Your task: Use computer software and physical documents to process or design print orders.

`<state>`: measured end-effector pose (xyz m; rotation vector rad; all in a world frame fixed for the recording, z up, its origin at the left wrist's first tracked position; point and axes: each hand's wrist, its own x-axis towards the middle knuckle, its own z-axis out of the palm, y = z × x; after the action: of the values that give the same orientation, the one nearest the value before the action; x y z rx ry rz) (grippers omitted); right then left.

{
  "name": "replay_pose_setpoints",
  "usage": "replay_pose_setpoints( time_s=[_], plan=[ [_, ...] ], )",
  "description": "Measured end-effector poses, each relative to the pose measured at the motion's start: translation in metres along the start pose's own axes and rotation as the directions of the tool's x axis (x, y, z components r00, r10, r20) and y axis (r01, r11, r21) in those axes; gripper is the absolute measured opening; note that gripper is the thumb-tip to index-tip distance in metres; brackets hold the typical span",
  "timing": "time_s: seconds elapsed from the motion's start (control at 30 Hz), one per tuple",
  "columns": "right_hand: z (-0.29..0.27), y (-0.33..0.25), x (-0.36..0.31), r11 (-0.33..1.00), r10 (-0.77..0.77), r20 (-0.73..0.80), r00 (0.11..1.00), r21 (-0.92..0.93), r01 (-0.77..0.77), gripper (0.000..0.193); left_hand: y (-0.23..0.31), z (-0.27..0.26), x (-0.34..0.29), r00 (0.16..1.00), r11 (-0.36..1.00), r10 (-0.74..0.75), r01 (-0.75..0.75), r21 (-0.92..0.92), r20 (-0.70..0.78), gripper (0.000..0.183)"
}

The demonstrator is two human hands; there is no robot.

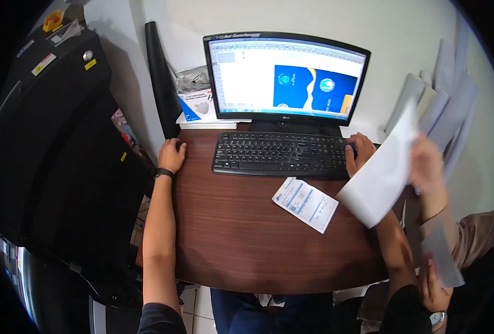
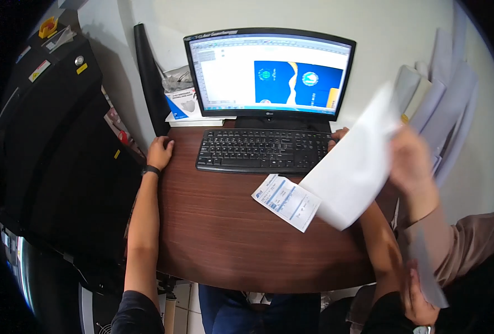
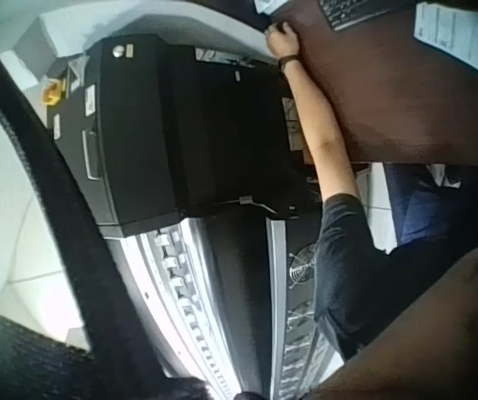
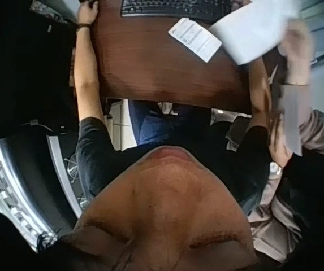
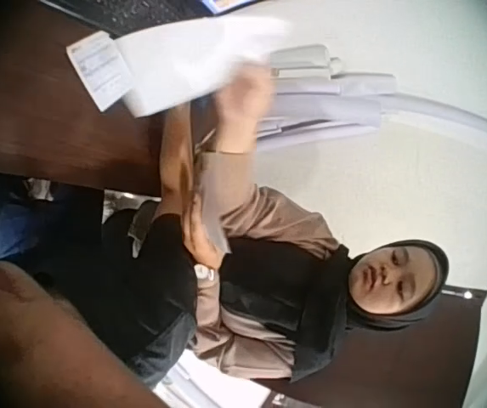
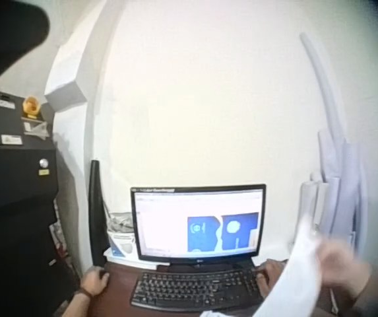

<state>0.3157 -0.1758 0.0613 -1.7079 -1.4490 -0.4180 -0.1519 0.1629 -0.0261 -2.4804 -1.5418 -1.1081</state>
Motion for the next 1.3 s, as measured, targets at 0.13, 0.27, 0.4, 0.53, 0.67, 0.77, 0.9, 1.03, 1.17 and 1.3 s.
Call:
replay_pose_setpoints(
  time_s=[0.13, 0.27, 0.4, 0.53, 0.67, 0.77, 0.9, 1.03, 1.17, 1.3],
  plan=[
    [-0.010, 0.085, -0.034, 0.952, -0.021, -0.080, 0.997, -0.307, -0.004, 0.036, 0.057, 0.018, -0.008, 0.999, 0.985, 0.041, -0.036, -0.166, 0.027, 0.043],
    [-0.004, 0.102, -0.043, 0.934, 0.090, -0.210, 0.973, -0.322, -0.156, 0.037, 0.109, 0.013, -0.034, 0.993, 0.935, -0.013, 0.055, -0.351, 0.121, 0.059],
    [-0.003, 0.107, -0.041, 0.916, -0.012, -0.140, 0.990, -0.399, -0.045, 0.040, 0.156, 0.012, -0.063, 0.975, 0.945, 0.062, 0.012, -0.327, 0.215, 0.078],
    [-0.002, 0.111, -0.042, 0.911, 0.059, -0.174, 0.983, -0.393, -0.124, 0.039, 0.173, 0.007, -0.075, 0.973, 0.982, 0.074, -0.033, -0.183, 0.218, 0.085],
    [-0.001, 0.103, -0.042, 0.922, 0.073, -0.200, 0.977, -0.360, -0.143, 0.037, 0.171, 0.004, -0.079, 0.971, 0.988, 0.067, -0.033, -0.150, 0.231, 0.090],
    [-0.002, 0.104, -0.042, 0.922, 0.041, -0.204, 0.978, -0.370, -0.115, 0.035, 0.171, 0.004, -0.084, 0.972, 0.988, 0.066, -0.033, -0.148, 0.225, 0.091],
    [-0.011, 0.088, -0.052, 0.941, -0.066, -0.180, 0.981, -0.337, 0.002, 0.034, 0.176, -0.002, -0.094, 0.972, 0.990, 0.060, -0.029, -0.136, 0.228, 0.094],
    [-0.019, 0.038, -0.074, 0.974, -0.134, -0.107, 0.985, -0.199, 0.111, 0.032, 0.176, -0.009, -0.107, 0.977, 0.995, 0.062, -0.043, -0.095, 0.204, 0.096],
    [-0.026, -0.024, -0.115, 0.988, -0.156, 0.158, 0.975, 0.012, 0.156, 0.030, 0.192, -0.017, -0.135, 0.987, 0.993, 0.111, -0.107, -0.041, 0.119, 0.089],
    [-0.040, -0.042, -0.168, 0.995, -0.084, 0.341, 0.936, -0.016, 0.095, 0.044, 0.264, -0.009, -0.168, 0.927, 0.963, 0.247, -0.203, -0.177, 0.281, 0.078]
  ],
)
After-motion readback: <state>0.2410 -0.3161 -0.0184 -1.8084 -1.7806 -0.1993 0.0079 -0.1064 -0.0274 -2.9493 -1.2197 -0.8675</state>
